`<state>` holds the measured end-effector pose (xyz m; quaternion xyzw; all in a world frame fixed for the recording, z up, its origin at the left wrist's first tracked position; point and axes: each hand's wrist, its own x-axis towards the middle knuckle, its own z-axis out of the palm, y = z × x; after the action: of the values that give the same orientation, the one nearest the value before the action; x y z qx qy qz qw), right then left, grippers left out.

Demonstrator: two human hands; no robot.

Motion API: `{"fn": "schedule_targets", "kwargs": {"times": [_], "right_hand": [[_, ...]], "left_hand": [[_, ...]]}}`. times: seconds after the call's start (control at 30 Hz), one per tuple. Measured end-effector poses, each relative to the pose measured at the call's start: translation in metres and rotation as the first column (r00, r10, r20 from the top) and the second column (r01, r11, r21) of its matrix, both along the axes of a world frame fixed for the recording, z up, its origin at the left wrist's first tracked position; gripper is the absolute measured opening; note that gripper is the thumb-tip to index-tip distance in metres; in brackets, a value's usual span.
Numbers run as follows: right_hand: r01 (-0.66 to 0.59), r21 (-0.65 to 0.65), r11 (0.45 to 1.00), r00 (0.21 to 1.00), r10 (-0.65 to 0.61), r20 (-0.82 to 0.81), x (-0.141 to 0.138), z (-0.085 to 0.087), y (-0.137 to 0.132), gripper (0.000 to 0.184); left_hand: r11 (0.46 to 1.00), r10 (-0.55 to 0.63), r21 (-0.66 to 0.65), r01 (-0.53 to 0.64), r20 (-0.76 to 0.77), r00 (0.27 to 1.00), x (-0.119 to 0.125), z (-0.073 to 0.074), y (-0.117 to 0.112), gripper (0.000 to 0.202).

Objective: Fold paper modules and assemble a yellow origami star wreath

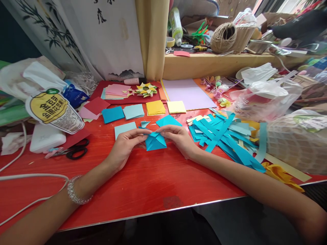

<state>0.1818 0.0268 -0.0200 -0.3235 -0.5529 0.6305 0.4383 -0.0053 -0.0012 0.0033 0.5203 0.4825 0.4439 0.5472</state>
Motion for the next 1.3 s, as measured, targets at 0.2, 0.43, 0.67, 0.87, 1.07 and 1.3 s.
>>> {"fn": "schedule_targets", "kwargs": {"times": [0.2, 0.43, 0.67, 0.87, 1.07, 1.3], "right_hand": [[0.002, 0.041, 0.999, 0.999, -0.004, 0.037, 0.0003, 0.002, -0.0013, 0.012], [-0.014, 0.089, 0.996, 0.996, 0.005, 0.091, -0.0002, 0.0035, -0.0034, 0.013], [-0.034, 0.062, 0.998, 0.995, 0.028, 0.092, -0.0035, 0.0064, -0.0049, 0.021], [-0.077, -0.002, 0.997, 0.987, 0.077, 0.144, -0.0042, 0.0059, -0.0049, 0.016], [-0.036, 0.009, 0.999, 0.989, 0.035, 0.145, -0.0039, 0.005, -0.0041, 0.013], [-0.051, 0.034, 0.998, 0.988, 0.045, 0.146, -0.0039, 0.0026, -0.0039, 0.014]], "left_hand": [[0.999, -0.029, 0.039, 0.03, -0.03, 0.999, -0.0002, 0.002, -0.0009, 0.017], [0.993, 0.006, 0.121, 0.014, -0.163, 0.987, 0.0007, -0.0001, -0.0024, 0.02], [0.981, -0.018, 0.187, 0.062, -0.229, 0.973, -0.0014, -0.0056, 0.0005, 0.017], [0.969, -0.059, 0.212, 0.125, -0.293, 0.954, -0.0014, -0.0071, -0.0019, 0.016], [0.984, -0.07, 0.134, 0.113, -0.291, 0.954, -0.0005, -0.0057, -0.0023, 0.027], [0.991, -0.054, 0.091, 0.099, -0.399, 0.915, -0.0019, -0.0042, 0.0, 0.032]]}}
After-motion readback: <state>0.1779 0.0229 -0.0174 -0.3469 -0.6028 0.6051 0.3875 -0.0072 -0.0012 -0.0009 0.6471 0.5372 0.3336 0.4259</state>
